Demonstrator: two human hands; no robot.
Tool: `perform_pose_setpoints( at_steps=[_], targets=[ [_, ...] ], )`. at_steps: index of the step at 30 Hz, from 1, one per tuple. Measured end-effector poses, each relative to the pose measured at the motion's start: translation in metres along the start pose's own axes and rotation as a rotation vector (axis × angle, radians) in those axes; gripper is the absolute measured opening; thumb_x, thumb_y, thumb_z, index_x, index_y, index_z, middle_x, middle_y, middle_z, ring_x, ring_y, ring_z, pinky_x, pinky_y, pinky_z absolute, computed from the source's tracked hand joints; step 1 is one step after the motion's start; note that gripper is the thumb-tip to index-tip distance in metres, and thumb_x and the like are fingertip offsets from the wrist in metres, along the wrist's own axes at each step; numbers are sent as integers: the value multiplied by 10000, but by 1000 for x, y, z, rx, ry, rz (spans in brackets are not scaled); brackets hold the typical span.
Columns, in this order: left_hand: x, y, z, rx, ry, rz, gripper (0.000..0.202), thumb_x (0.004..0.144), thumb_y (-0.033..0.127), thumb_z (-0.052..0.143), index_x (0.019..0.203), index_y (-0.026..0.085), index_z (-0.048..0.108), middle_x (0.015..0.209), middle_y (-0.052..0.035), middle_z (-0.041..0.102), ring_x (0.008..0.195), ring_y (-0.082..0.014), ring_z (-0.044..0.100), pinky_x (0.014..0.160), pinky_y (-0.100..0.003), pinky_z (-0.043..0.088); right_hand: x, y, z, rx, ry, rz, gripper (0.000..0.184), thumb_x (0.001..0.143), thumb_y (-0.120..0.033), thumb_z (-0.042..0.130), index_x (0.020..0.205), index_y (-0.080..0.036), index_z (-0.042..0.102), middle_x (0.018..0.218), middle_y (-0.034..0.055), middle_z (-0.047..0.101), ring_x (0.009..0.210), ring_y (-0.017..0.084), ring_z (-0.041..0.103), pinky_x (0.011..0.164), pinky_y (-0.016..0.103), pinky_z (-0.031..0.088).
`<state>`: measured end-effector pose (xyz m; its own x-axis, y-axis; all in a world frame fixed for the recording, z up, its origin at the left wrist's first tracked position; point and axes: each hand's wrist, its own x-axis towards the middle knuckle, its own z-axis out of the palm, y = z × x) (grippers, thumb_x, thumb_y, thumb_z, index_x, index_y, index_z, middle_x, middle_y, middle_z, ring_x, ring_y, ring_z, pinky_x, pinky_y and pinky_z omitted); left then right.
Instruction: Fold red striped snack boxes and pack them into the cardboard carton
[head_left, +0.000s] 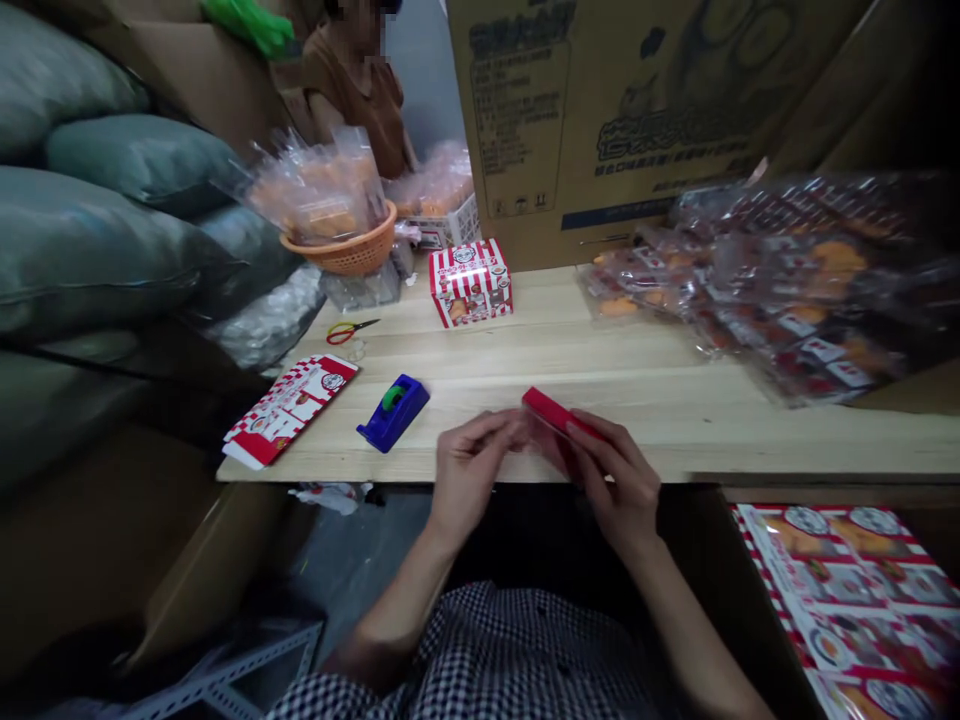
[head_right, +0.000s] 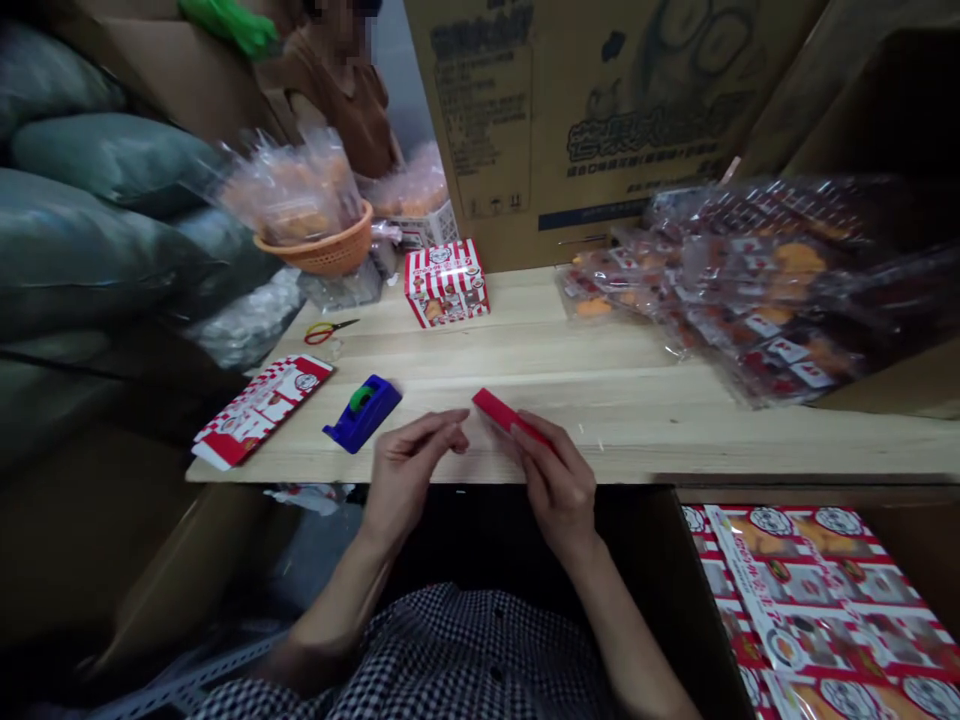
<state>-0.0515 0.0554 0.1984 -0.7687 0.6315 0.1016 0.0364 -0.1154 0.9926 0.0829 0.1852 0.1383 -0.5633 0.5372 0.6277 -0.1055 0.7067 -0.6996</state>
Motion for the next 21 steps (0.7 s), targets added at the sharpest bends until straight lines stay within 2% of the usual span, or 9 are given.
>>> perform_pose_setpoints(
  at_steps=[1, 3, 4, 6, 9, 12, 16, 19, 21],
  targets=[
    [1, -2, 10, -74, -40, -43, 365, 855, 313, 722, 1206, 215, 720, 756, -14, 706, 706, -138, 639, 746, -280, 517, 0, -2, 2, 1, -10, -17, 414, 958, -119, 555, 1293, -340, 654, 1320, 71, 643, 1202, 264, 627, 1014, 497, 549],
    [3, -9, 22, -208, -73, -114, 676, 824, 302, 758, 1449, 252, 505, 739, 14, 708, 668, -122, 640, 746, -275, 520, 0, -5, 4, -3, -17, -39, 439, 956, -101, 553, 1305, -351, 642, 1316, 63, 644, 1213, 260, 621, 1061, 527, 514],
    [5, -13, 26, -259, -72, -143, 806, 807, 294, 777, 1514, 260, 393, 725, 27, 706, 649, -116, 639, 738, -268, 518, 0, -7, 4, -6, -16, -51, 455, 953, -91, 554, 1312, -358, 635, 1312, 58, 646, 1212, 256, 621, 1088, 543, 488],
    [8, -21, 30, -312, -54, -196, 927, 774, 289, 809, 1544, 238, 296, 696, 40, 702, 626, -113, 644, 722, -258, 514, 3, -9, 4, -15, -3, -72, 491, 946, -71, 560, 1332, -369, 615, 1295, 52, 654, 1194, 244, 631, 1123, 560, 446],
    [10, -29, 32, -339, -33, -270, 957, 735, 307, 841, 1518, 193, 302, 680, 35, 709, 616, -119, 658, 720, -260, 518, 8, -11, -2, -59, -21, -82, 544, 952, -80, 553, 1417, -361, 535, 1288, 56, 662, 1167, 234, 643, 1154, 567, 400],
    [11, -31, 33, -359, -37, -326, 945, 717, 320, 854, 1491, 177, 332, 691, 21, 720, 614, -120, 661, 721, -260, 517, 18, -13, -13, -113, -172, -90, 551, 976, -107, 508, 1460, -369, 483, 1285, 56, 658, 1177, 234, 632, 1178, 591, 339],
    [16, -36, 31, -264, -88, -327, 854, 747, 378, 826, 1459, 188, 395, 693, 15, 713, 592, -121, 636, 674, -254, 497, 29, -15, -25, -95, -325, -70, 528, 989, -108, 471, 1435, -386, 511, 1255, 77, 606, 1199, 229, 592, 1129, 566, 402],
    [28, -43, 21, 0, -106, -221, 681, 751, 413, 818, 1335, 178, 558, 609, 42, 624, 522, -106, 545, 578, -235, 433, 34, -15, -28, -11, -350, 2, 499, 996, -129, 486, 1427, -377, 524, 1219, 84, 577, 1181, 216, 585, 1070, 493, 477],
    [39, -45, 10, 223, -93, -55, 644, 704, 403, 857, 1272, 198, 633, 715, 13, 636, 616, -122, 568, 585, -236, 428, 35, -14, -26, 63, -336, 55, 449, 990, -155, 523, 1378, -374, 580, 1186, 72, 591, 1161, 215, 591, 1046, 470, 495]
  ],
)
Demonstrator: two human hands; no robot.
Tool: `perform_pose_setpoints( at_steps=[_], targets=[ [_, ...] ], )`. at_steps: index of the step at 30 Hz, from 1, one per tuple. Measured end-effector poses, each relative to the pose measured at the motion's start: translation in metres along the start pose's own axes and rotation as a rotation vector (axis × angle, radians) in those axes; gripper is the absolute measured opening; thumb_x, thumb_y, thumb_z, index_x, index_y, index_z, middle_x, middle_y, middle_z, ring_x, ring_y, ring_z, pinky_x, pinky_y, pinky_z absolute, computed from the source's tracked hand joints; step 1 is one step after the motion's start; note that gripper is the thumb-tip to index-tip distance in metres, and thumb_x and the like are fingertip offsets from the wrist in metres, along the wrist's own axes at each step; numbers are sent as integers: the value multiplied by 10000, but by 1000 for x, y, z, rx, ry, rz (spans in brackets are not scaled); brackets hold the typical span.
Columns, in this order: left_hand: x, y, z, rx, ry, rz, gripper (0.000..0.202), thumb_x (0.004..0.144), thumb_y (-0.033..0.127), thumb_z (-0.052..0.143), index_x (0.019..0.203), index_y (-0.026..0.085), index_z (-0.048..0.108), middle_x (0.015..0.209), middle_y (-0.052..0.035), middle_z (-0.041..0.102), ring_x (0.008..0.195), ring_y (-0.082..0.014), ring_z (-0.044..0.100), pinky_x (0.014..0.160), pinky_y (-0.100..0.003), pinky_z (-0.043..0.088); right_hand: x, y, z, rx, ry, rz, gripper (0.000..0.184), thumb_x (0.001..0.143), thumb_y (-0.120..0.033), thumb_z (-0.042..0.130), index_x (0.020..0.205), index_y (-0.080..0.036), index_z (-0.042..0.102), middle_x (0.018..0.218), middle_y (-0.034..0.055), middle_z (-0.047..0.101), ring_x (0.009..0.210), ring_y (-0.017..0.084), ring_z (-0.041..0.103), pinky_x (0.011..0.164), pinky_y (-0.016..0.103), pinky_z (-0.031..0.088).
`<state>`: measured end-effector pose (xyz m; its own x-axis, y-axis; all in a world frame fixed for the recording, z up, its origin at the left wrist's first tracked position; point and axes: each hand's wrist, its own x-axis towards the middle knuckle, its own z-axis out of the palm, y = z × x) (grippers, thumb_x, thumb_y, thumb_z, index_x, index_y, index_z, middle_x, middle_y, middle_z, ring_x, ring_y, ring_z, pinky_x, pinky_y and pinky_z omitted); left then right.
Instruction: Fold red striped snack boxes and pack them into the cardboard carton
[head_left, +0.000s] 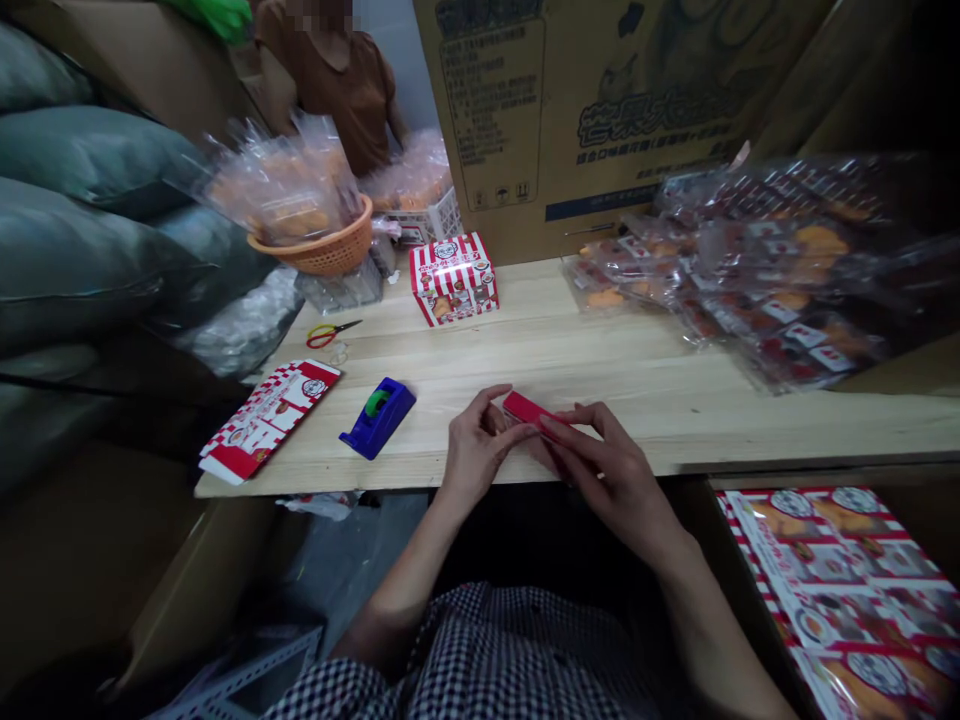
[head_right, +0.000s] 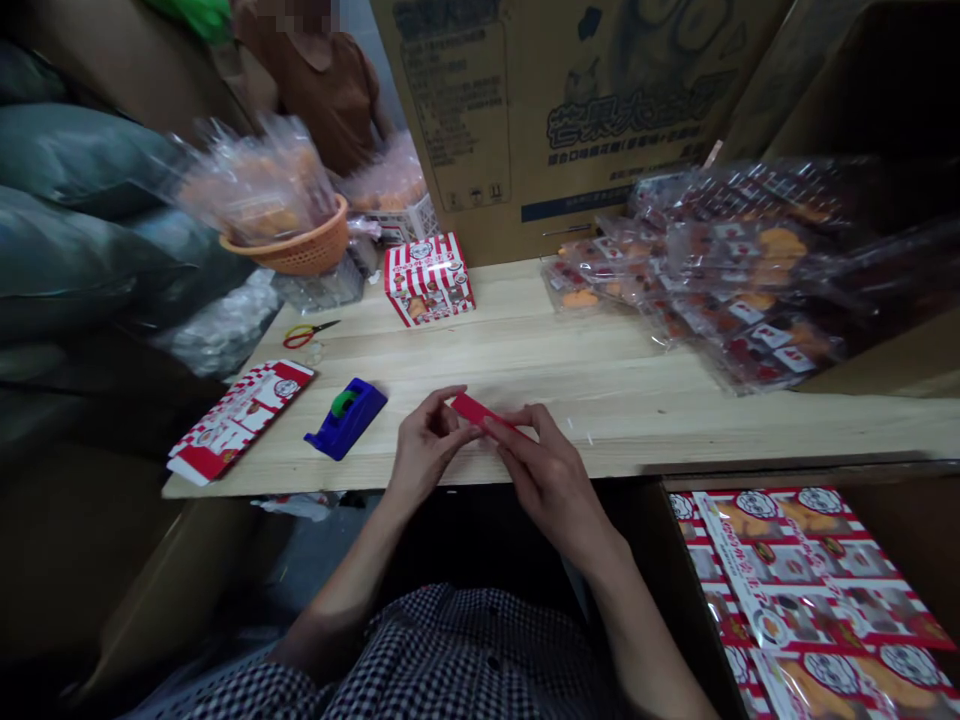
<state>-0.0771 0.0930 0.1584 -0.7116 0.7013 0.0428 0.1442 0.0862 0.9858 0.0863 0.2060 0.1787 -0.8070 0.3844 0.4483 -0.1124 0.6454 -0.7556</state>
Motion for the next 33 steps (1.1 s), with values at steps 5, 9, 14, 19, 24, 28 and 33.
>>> perform_pose_setpoints(
  at_steps=[5, 9, 14, 19, 24, 28, 33],
  targets=[
    [11, 9, -20, 205, -331, 236, 405, 776, 320, 810, 1158, 226, 712, 1210, -85, 672, 1068, -210, 637, 814, -283, 513, -11, 7, 14, 330, 229, 215, 269, 917, -238, 684, 1161, -340, 732, 1131, 41, 687, 1106, 221, 641, 1020, 420, 498],
    [-6, 24, -8, 282, -342, 283, 223, 858, 247, 730, 1075, 204, 711, 1039, -43, 741, 889, -172, 691, 797, -286, 540, -43, 13, 13, 600, 586, 497, 549, 872, -355, 742, 1388, -351, 554, 1266, 41, 679, 1182, 228, 623, 1077, 428, 456],
    [-36, 24, 43, 308, -310, 931, 385, 867, 51, 630, 1229, 178, 657, 1181, -93, 726, 1135, -233, 653, 963, -372, 528, -93, -15, -10, 1015, 712, 681, 463, 921, -562, 600, 1305, -304, 619, 1315, 59, 664, 1182, 251, 641, 1012, 451, 518],
    [-69, 11, 116, 300, -568, 1192, 530, 860, 45, 649, 1373, 156, 574, 1340, -132, 652, 1334, -270, 533, 1062, -396, 501, -129, -39, -50, 1056, 1049, 853, 261, 808, -365, 794, 1019, -229, 722, 1084, 52, 765, 996, 214, 724, 899, 339, 589],
    [-65, 11, 138, 307, -533, 1081, 710, 818, 102, 743, 1458, 242, 471, 1500, -138, 507, 1372, -292, 500, 1075, -452, 495, -197, -4, -146, 654, 1355, 853, 387, 676, -290, 888, 1011, -216, 708, 930, 32, 780, 787, 208, 747, 755, 347, 626],
    [-42, 6, 121, 368, -470, 888, 631, 887, 75, 648, 1463, 254, 465, 1325, -91, 664, 1153, -212, 675, 1012, -380, 549, -247, 44, -214, 417, 1572, 909, 337, 633, -256, 910, 883, -192, 694, 789, 19, 751, 706, 194, 724, 686, 327, 608],
    [-23, -1, 85, 434, -327, 769, 562, 893, 84, 638, 1423, 235, 525, 1276, -97, 684, 1038, -199, 715, 977, -366, 564, -233, 76, -224, 348, 1611, 1041, 185, 930, -327, 686, 1004, -158, 678, 997, 72, 704, 854, 183, 698, 737, 322, 580]
  ],
)
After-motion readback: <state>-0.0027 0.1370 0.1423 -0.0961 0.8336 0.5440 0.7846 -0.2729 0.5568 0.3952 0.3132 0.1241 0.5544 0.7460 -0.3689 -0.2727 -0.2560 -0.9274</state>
